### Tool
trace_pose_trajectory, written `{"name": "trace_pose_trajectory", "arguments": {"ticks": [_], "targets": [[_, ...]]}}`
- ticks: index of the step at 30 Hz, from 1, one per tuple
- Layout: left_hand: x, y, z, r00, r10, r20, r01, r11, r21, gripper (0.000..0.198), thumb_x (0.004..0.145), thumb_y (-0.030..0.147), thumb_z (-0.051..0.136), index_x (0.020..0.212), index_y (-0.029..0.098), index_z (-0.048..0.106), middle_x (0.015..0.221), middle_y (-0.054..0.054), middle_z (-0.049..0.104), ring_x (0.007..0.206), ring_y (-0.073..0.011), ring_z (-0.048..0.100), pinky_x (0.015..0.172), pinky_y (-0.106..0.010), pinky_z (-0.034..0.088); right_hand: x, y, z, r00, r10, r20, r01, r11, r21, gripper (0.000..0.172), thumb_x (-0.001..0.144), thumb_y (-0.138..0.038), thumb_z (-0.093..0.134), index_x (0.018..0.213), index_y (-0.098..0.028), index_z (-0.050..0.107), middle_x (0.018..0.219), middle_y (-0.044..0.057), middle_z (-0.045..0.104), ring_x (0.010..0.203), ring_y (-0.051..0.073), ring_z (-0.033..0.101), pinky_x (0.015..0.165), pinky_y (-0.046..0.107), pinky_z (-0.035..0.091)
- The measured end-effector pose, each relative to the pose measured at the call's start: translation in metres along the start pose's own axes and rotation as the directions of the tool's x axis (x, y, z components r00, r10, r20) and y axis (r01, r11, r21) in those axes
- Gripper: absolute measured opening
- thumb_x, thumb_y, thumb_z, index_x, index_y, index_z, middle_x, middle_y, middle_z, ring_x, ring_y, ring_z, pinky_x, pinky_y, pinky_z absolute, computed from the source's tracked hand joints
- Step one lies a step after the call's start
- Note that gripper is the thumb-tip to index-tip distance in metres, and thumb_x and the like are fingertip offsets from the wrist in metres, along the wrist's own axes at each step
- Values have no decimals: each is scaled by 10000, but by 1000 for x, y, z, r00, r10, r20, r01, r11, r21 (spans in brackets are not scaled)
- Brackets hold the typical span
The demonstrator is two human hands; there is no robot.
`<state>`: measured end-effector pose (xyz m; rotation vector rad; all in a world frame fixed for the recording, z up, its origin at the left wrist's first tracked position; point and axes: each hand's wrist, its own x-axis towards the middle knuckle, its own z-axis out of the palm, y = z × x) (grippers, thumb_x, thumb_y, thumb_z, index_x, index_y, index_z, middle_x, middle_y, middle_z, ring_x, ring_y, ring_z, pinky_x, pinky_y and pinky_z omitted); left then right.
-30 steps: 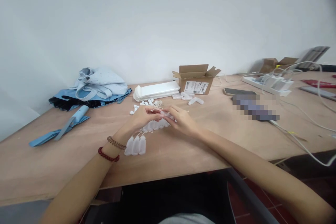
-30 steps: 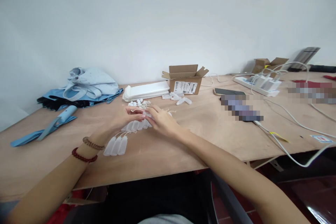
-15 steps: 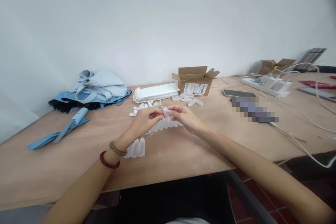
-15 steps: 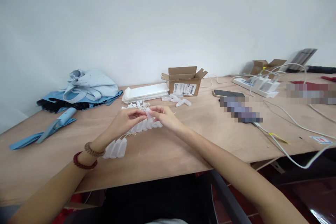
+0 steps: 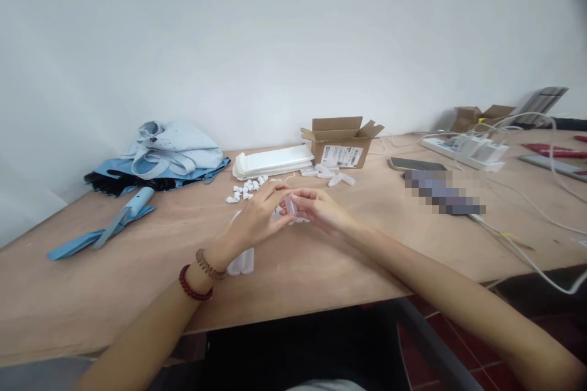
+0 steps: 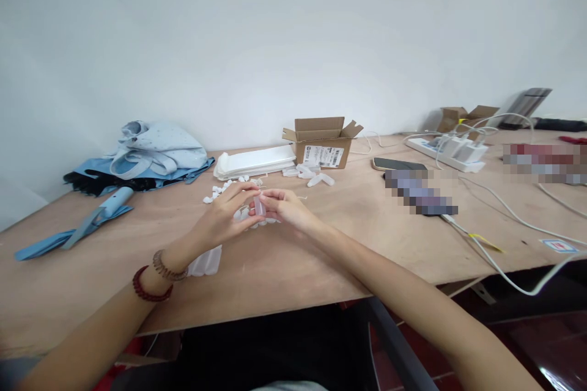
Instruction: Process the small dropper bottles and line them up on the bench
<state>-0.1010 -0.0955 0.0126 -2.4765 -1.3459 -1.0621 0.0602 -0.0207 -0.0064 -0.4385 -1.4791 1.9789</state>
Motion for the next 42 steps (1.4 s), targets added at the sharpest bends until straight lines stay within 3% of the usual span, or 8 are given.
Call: {"name": "trace_pose_trajectory", "arguments": {"ticks": [5,8,11,14,18,22,31,42], "targets": [[2,0,-11,998,-11,58,10,1000,16,353,784,279,653,1117,190,576,1158,-125,563,1099,-262,520,928,-409,425,-1,-1,4,999,-39,5,40,991,-129,235,752,-333,684,897,-153,639,866,42,671,739,135,636,746,299,525],[-2,2,-23,991,-30,128,29,1000,9,355,758,306,676,1085,195,594,1121,-110,592,1073,-265,529,920,-408,423,-6,-2,11,996,-19,88,42,964,-263,235,808,-348,614,926,-144,624,737,26,654,606,121,613,598,260,514],[-16,7,-35,975,-50,218,46,999,23,355,746,292,679,1078,206,591,1106,-88,605,1063,-264,527,912,-404,418,-12,0,18,982,35,188,45,913,-405,228,854,-340,547,954,-146,613,629,-2,615,513,110,573,466,212,437],[-36,16,-44,959,-37,282,33,999,19,360,748,305,673,1082,211,577,1075,-75,617,1020,-246,540,870,-370,439,-18,3,25,959,96,268,66,841,-536,185,866,-311,526,874,-151,620,668,-8,619,427,70,496,432,197,389],[-58,26,-51,938,-71,339,68,997,21,370,723,337,682,1060,226,575,1037,-45,624,976,-228,550,836,-341,455,-21,4,29,919,143,366,152,731,-666,166,859,-254,532,844,-138,650,631,-17,614,471,70,482,471,184,371],[-64,29,-52,894,-155,420,143,988,60,340,697,247,650,1028,223,577,1047,-29,610,975,-220,550,834,-333,460,-21,5,30,906,168,389,195,651,-734,158,847,-244,560,884,-131,664,614,-23,611,549,84,514,521,178,370],[-66,24,-48,897,-177,405,150,984,98,315,712,205,585,1026,224,562,1032,-36,601,1002,-234,515,851,-358,438,-20,4,32,908,196,370,182,611,-770,166,834,-200,575,948,-124,669,639,-11,635,605,107,579,583,189,406],[-69,18,-46,892,-191,409,158,981,112,382,736,261,608,1102,216,511,1101,-57,568,1063,-245,498,918,-385,413,-21,3,33,916,178,360,201,573,-794,169,815,-179,595,963,-129,660,651,-15,633,583,94,546,559,182,378]]}}
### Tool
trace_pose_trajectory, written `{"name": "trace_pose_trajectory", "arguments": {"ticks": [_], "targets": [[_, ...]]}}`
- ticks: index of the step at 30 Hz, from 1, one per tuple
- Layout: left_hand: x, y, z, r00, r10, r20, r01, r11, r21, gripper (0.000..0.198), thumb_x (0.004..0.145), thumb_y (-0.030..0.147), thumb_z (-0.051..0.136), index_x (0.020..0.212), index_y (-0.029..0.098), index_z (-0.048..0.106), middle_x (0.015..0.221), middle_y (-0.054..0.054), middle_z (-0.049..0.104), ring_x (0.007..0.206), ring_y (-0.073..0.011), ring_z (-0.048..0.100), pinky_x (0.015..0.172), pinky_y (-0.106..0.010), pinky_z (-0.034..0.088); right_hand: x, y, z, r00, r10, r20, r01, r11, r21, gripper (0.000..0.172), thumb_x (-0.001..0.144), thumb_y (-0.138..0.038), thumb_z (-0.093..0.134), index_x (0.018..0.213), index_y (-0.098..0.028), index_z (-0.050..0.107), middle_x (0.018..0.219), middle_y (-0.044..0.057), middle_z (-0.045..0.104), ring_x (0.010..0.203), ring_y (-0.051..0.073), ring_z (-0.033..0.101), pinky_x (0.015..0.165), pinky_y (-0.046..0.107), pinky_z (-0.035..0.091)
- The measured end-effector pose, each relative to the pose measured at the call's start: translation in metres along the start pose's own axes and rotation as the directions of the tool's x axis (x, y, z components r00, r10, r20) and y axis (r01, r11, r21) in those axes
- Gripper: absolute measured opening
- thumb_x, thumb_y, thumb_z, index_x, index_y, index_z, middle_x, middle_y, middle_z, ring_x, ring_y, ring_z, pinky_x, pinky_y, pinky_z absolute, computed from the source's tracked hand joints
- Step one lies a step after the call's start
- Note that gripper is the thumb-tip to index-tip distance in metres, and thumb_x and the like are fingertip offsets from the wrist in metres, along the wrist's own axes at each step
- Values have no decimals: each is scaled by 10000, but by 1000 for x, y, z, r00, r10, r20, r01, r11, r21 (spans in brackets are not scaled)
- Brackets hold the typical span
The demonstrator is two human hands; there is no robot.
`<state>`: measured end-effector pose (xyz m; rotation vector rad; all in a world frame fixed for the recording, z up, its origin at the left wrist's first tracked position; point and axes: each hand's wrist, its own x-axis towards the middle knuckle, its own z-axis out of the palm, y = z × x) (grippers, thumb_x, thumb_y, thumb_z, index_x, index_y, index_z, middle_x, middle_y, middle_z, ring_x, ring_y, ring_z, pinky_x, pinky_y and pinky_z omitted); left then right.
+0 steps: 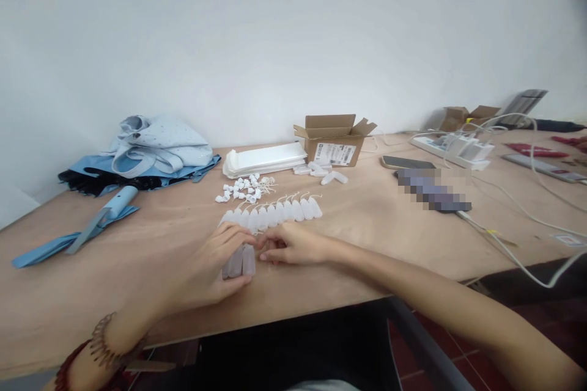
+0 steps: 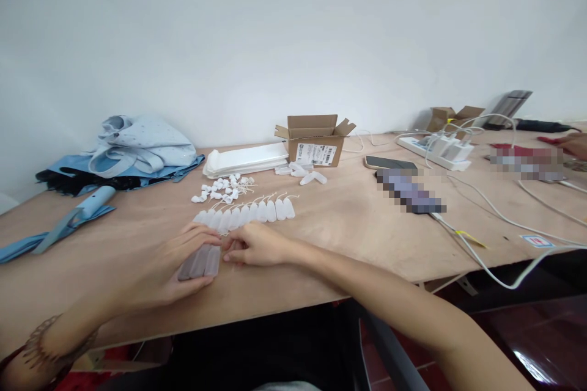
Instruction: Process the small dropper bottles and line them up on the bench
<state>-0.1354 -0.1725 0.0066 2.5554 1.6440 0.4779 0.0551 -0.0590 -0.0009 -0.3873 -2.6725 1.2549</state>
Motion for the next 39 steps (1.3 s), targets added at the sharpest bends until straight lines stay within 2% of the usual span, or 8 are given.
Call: {"name": "trace_pose_trajectory", "arguments": {"ticks": [6,9,12,15,18,23,30,39], "targets": [[10,6,-14,998,55,2,-55,998,-23,363,751,311,609,1089,207,527,1109,-67,573,1036,-240,525,903,-373,430,0,0,-4,998,-31,-54,32,999,30,92,818,-165,579,837,-125,659,627,-20,604,556,84,520,549,184,373],[25,1,-17,998,48,-33,-49,999,-22,276,828,343,538,1072,213,540,1094,-59,578,1032,-225,520,905,-369,421,2,7,-12,981,-73,-181,75,997,4,127,844,-190,545,826,-138,660,591,-32,577,524,79,489,540,189,360],[48,-18,-13,997,-9,-82,7,1000,-24,198,883,310,438,995,205,562,1041,-58,588,997,-213,524,880,-361,425,5,25,-30,915,-118,-386,72,989,-132,143,851,-194,530,843,-145,664,611,-20,591,547,89,491,560,203,355],[75,-46,-6,991,-49,-121,51,999,12,203,869,243,391,928,184,575,972,-68,604,954,-216,539,852,-361,436,4,51,-58,795,-162,-584,-78,928,-365,163,863,-167,494,906,-135,648,774,39,639,659,126,532,628,236,380],[102,-70,1,987,-70,-147,85,992,95,228,818,191,410,940,161,601,976,-89,622,980,-232,544,882,-379,424,-4,79,-86,752,-148,-642,-312,778,-545,256,865,-104,425,1018,-138,628,1008,104,618,859,182,543,716,270,399],[131,-87,13,990,-93,-108,103,990,92,273,785,257,513,980,162,679,948,-113,647,958,-266,554,874,-405,415,-16,106,-112,827,-31,-562,-440,586,-680,465,738,51,395,1125,-106,601,1136,123,590,1025,232,471,842,294,381],[144,-92,10,984,-130,-120,123,990,-68,264,786,373,540,817,205,742,871,-87,698,813,-231,618,756,-330,464,-20,106,-118,860,98,-502,-487,455,-745,435,756,21,438,1141,-123,581,1077,143,621,1006,271,494,797,319,368],[153,-113,-6,862,-422,-282,269,851,-452,396,731,436,626,969,135,723,1003,-119,709,841,-237,647,660,-300,507,-21,108,-118,862,137,-488,-494,439,-750,338,789,-24,450,1063,-123,620,913,154,642,980,296,504,779,331,356]]}}
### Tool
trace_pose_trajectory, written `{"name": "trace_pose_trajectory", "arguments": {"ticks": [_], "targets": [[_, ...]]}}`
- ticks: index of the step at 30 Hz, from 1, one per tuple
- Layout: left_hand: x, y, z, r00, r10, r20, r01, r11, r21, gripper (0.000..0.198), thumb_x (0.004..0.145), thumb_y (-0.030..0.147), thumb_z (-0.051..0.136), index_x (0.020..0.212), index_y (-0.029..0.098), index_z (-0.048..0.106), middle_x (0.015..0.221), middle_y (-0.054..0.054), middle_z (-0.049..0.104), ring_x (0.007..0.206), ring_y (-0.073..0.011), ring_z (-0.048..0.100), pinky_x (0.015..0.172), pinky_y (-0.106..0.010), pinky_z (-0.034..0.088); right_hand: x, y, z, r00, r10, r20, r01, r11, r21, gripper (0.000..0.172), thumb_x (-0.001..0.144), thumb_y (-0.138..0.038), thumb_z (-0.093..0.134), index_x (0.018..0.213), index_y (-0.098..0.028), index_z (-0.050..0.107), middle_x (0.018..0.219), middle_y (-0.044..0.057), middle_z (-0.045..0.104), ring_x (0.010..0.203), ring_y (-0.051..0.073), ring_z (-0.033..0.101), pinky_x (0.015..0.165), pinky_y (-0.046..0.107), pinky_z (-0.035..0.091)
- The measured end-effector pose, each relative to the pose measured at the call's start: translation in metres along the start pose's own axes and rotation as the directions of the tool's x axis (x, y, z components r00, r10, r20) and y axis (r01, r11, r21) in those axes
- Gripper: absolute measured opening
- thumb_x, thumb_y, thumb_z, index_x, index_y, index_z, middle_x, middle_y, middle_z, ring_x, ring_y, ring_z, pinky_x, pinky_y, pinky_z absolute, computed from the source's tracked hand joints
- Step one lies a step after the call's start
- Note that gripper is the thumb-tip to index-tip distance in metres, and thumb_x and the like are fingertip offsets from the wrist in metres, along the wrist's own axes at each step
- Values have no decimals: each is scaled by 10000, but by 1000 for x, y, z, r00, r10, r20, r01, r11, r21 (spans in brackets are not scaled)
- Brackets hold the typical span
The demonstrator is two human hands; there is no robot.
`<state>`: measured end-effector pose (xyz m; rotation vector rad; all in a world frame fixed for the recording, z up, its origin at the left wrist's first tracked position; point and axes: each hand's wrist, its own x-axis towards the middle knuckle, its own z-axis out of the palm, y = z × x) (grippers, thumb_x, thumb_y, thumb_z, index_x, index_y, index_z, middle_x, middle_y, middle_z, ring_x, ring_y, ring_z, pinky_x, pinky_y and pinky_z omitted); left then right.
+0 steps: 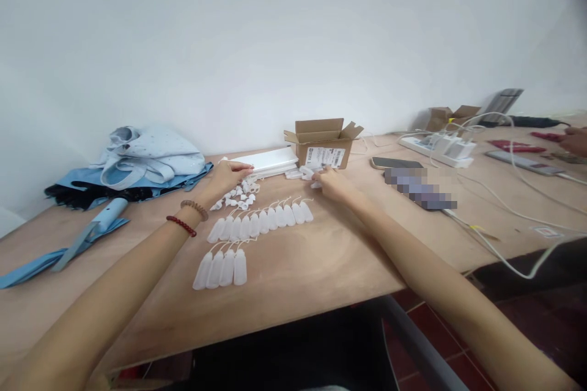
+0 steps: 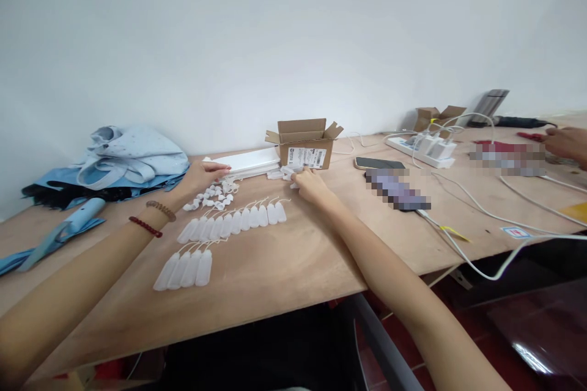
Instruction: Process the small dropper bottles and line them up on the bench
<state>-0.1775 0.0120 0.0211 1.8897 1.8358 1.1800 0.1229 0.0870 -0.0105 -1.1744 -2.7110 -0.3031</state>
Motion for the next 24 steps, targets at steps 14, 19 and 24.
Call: {"name": "trace_pose_trajectory", "arguments": {"ticks": [14,19,24], "targets": [[19,17,13,973,153,171,-190,956,226,212,696,332,613,743,181,755,693,-56,722,581,-190,594,582,-287,445,-2,-16,-7,995,-45,-89,49,997,52,314,844,-66,432,1119,-128,569,1052,146,597,1008,257,466,833,327,334],[35,31,10,969,197,152,-233,931,280,237,731,293,561,802,181,757,757,-62,728,636,-197,592,611,-291,428,-2,-22,-8,987,-60,-147,89,977,196,289,856,-119,478,1133,-134,561,1076,127,593,1000,226,500,829,295,346],[35,30,15,948,234,215,-291,911,293,202,712,258,565,745,189,752,754,-60,724,666,-196,606,653,-287,435,-4,-28,-12,982,-43,-185,96,953,288,289,858,-164,491,1139,-139,557,1086,110,602,938,204,555,757,263,370]]}}
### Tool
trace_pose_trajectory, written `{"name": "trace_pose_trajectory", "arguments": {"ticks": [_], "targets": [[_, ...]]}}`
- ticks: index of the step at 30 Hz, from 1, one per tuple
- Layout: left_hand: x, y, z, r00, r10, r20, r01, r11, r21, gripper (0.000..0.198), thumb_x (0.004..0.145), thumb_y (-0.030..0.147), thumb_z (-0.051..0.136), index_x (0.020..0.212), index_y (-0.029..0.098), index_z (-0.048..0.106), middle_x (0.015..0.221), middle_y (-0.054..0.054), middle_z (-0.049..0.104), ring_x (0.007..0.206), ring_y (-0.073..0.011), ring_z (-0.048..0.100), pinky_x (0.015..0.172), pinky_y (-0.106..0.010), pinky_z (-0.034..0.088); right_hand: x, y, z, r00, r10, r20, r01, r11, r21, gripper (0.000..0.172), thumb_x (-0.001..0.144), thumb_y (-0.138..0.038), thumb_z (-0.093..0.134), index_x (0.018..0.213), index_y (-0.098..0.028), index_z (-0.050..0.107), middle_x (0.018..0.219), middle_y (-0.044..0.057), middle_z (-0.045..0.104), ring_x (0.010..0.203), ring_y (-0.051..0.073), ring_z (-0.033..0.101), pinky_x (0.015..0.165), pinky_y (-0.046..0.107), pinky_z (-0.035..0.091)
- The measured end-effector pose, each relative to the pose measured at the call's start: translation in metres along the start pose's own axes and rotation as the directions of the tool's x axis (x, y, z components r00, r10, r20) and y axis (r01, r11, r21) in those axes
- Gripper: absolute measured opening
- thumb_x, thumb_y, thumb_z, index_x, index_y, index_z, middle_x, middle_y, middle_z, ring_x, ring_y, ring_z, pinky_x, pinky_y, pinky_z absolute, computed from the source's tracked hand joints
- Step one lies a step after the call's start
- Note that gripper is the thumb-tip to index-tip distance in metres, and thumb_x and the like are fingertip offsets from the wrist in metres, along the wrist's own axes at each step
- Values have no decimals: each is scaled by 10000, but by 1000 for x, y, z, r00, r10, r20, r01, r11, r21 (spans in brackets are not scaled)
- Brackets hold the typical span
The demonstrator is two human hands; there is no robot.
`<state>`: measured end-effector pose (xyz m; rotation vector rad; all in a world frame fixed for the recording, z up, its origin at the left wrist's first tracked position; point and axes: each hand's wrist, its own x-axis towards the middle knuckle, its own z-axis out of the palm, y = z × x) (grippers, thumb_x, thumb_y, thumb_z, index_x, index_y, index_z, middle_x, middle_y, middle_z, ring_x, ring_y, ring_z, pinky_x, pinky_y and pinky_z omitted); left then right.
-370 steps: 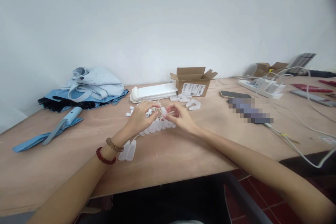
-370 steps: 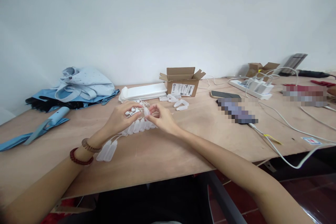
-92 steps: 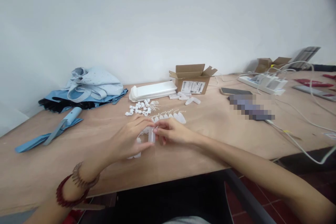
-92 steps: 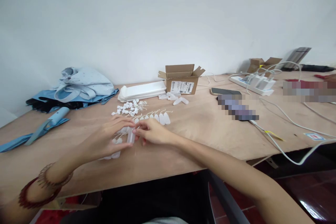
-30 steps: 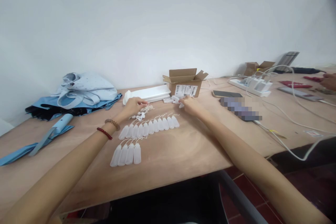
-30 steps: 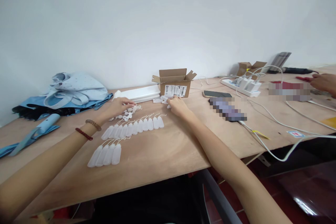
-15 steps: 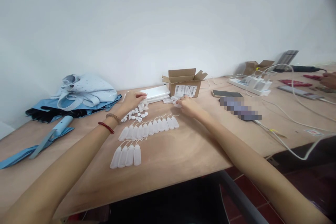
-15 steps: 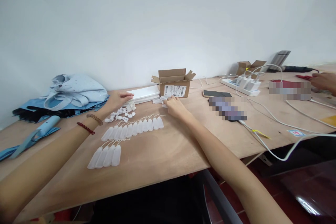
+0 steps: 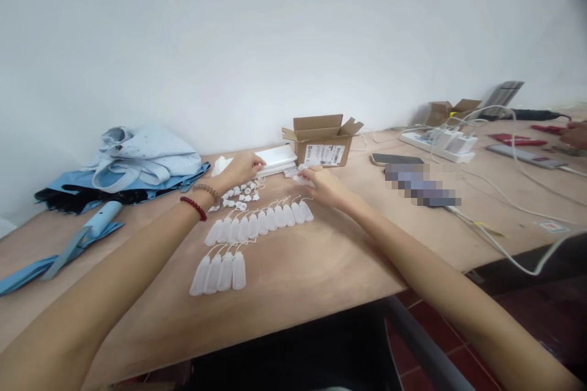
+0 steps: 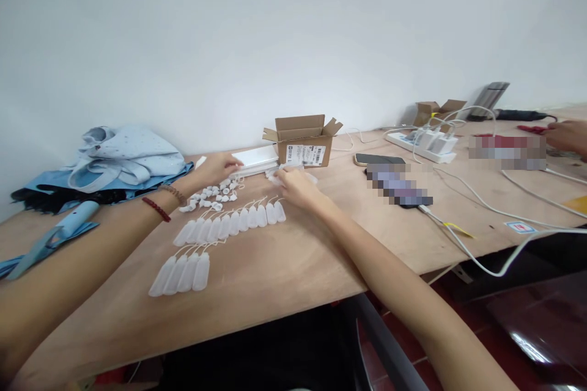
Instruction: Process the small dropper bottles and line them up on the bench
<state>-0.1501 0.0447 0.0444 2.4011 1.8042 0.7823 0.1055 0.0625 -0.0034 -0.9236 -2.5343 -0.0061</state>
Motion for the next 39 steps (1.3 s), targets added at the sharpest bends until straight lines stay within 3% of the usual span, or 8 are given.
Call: {"name": "trace_pose_trajectory", "arguments": {"ticks": [4,10,14,19,24,34,39], "targets": [[0,-4,1,1000,-12,23,12,1000,-13,173,698,254,584,713,201,749,731,-49,723,647,-200,614,646,-290,443,-2,-5,-1,1000,15,-1,-15,1000,-6,277,863,-186,489,1128,-154,563,1056,97,620,901,203,576,715,260,370],[5,5,-17,983,-27,-179,26,1000,-12,243,764,297,565,861,170,747,898,-76,729,809,-226,633,760,-311,450,-2,-7,1,1000,16,-21,-16,999,38,308,843,-180,513,1145,-138,551,1080,113,613,885,202,581,730,268,386],[-6,21,-16,951,-79,-300,47,992,-114,261,775,312,574,878,131,731,900,-93,723,820,-217,636,756,-299,459,0,-12,2,997,60,-48,-49,977,206,327,824,-165,539,1150,-140,527,1009,87,634,844,171,585,741,264,409],[-39,47,-10,945,-187,-270,73,922,-381,272,780,365,593,856,130,707,817,-60,713,736,-185,631,650,-260,471,-3,-33,-1,991,120,-52,-73,837,542,349,808,-179,557,1150,-152,491,921,56,623,738,136,594,666,256,463],[-68,61,-9,907,-213,-364,75,931,-358,232,767,354,611,827,148,697,823,-41,705,729,-172,626,689,-268,490,-7,-57,2,996,76,-37,-27,693,720,385,787,-184,585,1154,-145,476,929,58,601,725,133,603,698,291,495],[-99,56,2,792,-210,-574,-14,933,-360,161,802,295,596,807,157,678,823,-45,685,651,-138,619,609,-237,492,-20,-93,1,996,-68,-49,82,685,723,459,799,-193,594,1237,-163,457,964,73,623,780,156,610,759,329,501],[-102,63,6,799,-169,-577,-40,942,-332,137,798,252,610,769,145,690,740,-51,672,647,-139,619,592,-227,480,-24,-96,4,995,-86,-48,95,699,708,477,795,-185,592,1246,-144,442,949,74,625,744,158,616,723,322,505]]}}
